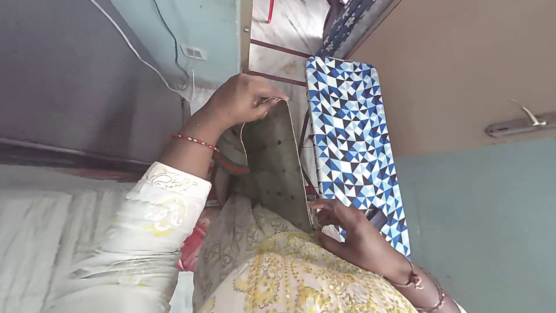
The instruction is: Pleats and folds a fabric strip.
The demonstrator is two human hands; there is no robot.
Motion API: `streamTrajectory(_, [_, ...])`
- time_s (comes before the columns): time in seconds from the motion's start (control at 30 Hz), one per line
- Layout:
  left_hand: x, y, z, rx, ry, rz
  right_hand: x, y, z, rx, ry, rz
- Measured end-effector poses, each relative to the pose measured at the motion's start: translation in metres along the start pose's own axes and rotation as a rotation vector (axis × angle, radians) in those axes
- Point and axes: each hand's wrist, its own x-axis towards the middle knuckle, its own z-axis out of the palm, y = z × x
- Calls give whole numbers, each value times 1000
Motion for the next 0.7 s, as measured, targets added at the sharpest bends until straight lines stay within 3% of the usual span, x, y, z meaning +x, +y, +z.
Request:
streamTrajectory(0.23, [5,3,5,-5,-26,-34,2,-1,-4,-105,-15,-139])
streamTrajectory(0.7, [3,13,-3,-8,6,-75,-6,-3,-6,-179,17,-24])
